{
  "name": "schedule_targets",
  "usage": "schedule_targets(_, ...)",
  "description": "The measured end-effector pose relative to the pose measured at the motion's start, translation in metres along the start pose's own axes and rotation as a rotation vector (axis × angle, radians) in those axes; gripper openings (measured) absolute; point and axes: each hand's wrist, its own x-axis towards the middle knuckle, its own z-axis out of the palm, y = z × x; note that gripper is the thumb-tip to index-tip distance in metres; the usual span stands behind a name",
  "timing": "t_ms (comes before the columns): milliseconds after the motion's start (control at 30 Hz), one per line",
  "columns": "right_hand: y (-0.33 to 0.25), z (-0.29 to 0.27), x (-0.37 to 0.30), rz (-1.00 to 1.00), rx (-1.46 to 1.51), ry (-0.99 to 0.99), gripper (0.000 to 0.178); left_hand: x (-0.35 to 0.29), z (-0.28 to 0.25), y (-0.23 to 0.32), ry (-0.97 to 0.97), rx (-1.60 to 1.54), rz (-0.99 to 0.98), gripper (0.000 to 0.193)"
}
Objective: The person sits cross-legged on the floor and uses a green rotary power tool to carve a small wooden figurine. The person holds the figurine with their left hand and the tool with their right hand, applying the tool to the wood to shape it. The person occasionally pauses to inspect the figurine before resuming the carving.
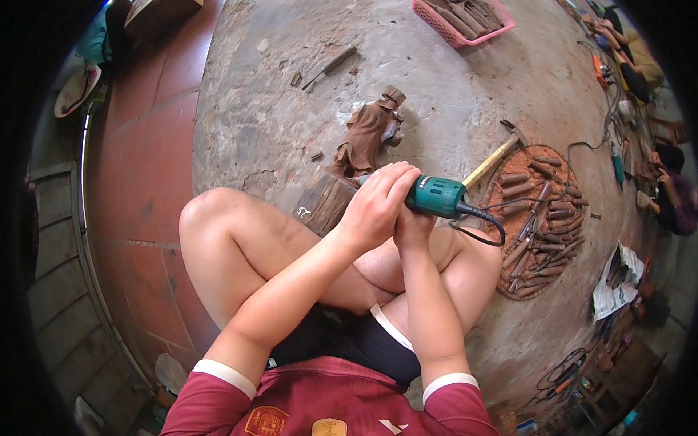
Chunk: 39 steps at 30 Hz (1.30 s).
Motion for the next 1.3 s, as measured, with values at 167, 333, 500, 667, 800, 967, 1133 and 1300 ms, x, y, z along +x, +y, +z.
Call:
schedule_targets(167,0.006,-0.005,0.005,-0.069,-0.163,-0.110,0.063,0.000,-0.002,-0.005,0.058,-0.074,0.010,0.051)
schedule_targets(333,0.004,-0.008,0.002,-0.076,-0.256,-0.101,0.065,-0.003,-0.001,-0.004,0.102,-0.085,0.038,0.056)
schedule_targets(500,-0.013,0.000,-0.007,-0.018,-0.414,-0.079,0.063,-0.005,-0.002,-0.006,0.114,-0.079,0.033,0.057)
schedule_targets(667,-0.006,-0.011,-0.005,-0.052,-0.432,-0.114,0.057,-0.006,0.001,-0.007,0.097,-0.113,-0.005,0.052)
schedule_targets(800,-0.003,-0.012,-0.004,-0.080,-0.428,-0.095,0.053,-0.005,0.004,-0.009,0.119,-0.085,-0.001,0.047)
schedule_targets(967,0.000,-0.015,-0.001,-0.143,-0.450,-0.140,0.051,-0.006,0.004,-0.008,0.117,-0.073,-0.005,0.046)
schedule_targets(1133,-0.005,-0.010,-0.005,-0.047,-0.492,-0.133,0.052,-0.007,0.002,-0.009,0.110,-0.097,0.001,0.047)
schedule_targets(1300,0.012,-0.024,-0.005,-0.029,-0.501,-0.095,0.063,-0.006,0.004,-0.010,0.085,-0.113,0.014,0.047)
